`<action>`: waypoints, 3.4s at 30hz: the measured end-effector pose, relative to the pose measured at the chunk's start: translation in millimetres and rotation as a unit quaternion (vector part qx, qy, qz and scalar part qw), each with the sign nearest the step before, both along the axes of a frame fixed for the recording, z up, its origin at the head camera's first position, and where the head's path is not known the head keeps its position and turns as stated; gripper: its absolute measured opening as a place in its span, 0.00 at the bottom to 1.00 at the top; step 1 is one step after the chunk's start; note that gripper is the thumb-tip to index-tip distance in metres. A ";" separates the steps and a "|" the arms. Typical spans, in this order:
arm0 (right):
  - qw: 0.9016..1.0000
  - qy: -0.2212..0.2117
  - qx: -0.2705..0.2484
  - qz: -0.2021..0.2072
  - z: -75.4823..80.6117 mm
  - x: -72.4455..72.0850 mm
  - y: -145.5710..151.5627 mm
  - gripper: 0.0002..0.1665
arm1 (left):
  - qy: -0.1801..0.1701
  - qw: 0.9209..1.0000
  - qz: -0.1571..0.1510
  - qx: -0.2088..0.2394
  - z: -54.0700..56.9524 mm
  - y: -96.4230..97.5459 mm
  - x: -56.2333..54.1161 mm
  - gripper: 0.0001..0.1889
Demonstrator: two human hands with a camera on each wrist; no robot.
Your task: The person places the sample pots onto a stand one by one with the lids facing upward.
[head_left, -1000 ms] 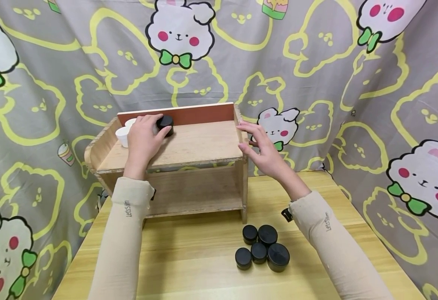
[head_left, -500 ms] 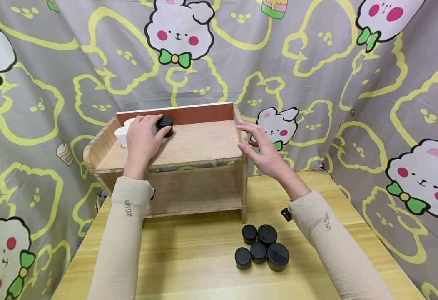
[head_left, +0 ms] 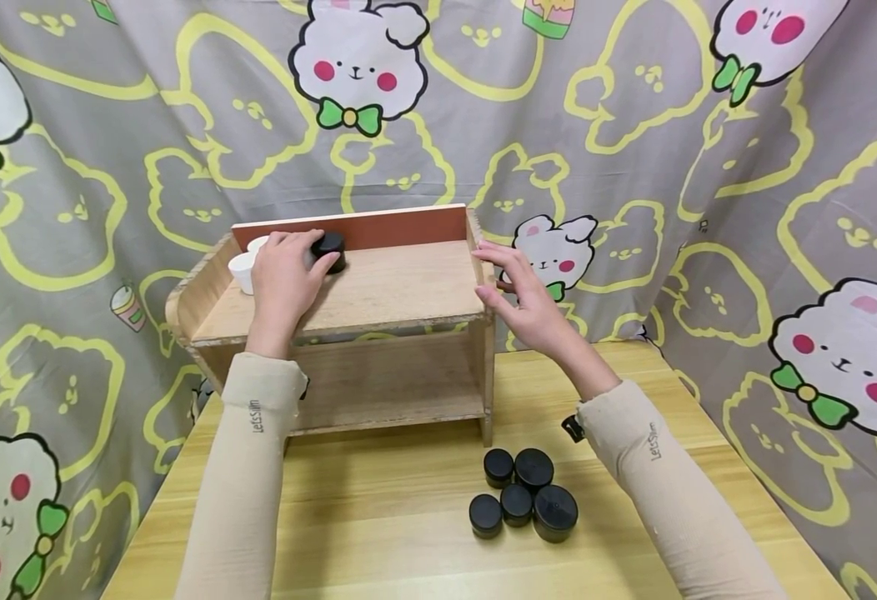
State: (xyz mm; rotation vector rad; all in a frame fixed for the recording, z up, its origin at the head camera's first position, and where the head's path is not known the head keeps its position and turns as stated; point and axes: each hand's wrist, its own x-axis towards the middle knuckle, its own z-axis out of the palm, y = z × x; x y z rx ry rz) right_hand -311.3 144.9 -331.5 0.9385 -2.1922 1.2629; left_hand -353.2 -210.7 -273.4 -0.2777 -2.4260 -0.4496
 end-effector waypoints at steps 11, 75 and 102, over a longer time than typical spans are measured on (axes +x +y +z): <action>1.000 -0.003 0.000 -0.002 -0.1 1.0 -0.8 0.29 | 0.000 1.000 0.001 0.005 0.0 0.0 0.4 0.24; 1.000 0.001 -0.006 -0.002 -0.5 -0.7 -1.7 0.29 | 0.189 0.958 -0.216 -0.013 -69.8 55.6 103.3 0.26; 1.000 0.005 -0.010 -0.001 -1.6 -2.3 -0.7 0.29 | -0.180 0.925 -0.326 -0.077 -212.5 108.9 154.0 0.28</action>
